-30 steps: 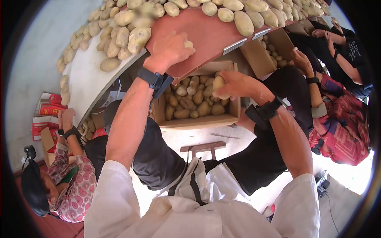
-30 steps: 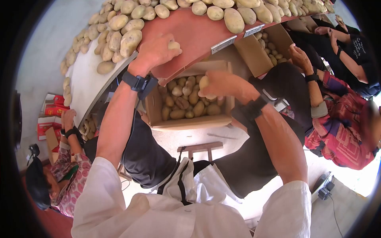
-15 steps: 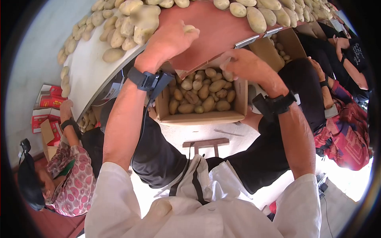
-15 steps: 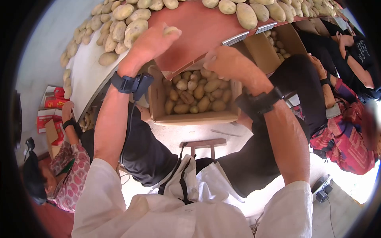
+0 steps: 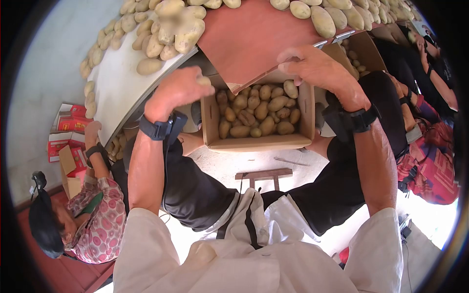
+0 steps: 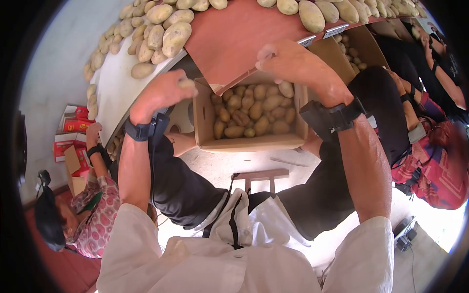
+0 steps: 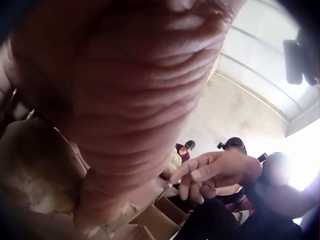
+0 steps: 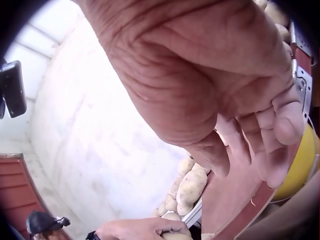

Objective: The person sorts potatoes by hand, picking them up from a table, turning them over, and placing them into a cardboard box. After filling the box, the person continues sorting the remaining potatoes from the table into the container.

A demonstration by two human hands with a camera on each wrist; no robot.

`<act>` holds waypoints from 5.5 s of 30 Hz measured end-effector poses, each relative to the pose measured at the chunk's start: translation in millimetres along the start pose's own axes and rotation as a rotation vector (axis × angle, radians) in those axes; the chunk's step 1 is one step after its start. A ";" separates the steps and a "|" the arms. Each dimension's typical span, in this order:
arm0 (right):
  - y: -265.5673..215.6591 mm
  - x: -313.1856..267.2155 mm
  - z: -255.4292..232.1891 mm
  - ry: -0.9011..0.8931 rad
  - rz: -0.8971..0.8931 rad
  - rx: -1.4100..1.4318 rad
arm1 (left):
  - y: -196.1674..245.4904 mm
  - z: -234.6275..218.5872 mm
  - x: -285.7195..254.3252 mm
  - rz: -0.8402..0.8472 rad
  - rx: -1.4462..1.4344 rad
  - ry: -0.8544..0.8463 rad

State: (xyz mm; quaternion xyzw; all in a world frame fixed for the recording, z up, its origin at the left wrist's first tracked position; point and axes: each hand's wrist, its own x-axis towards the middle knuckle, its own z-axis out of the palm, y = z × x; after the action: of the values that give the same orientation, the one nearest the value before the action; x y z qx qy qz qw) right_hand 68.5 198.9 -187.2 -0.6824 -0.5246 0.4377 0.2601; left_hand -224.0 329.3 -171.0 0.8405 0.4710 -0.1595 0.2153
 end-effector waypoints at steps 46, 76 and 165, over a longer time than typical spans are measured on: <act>-18.5 20.3 36.0 -0.030 -0.226 -0.315 | 71.1 -4.0 -3.6 0.209 -0.262 0.471; -10.5 25.6 54.5 0.108 -0.342 -0.500 | 72.9 0.2 14.9 0.248 -0.168 0.359; -22.0 110.2 46.8 0.673 -0.216 -0.046 | 70.0 6.2 33.6 0.087 -0.321 0.284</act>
State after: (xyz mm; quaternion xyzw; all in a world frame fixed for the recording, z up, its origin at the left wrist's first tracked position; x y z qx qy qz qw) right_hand 24.4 304.9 -227.5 -0.7346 -0.4885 0.1460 0.4478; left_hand -147.2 318.0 -177.3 0.8290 0.4794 0.0469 0.2843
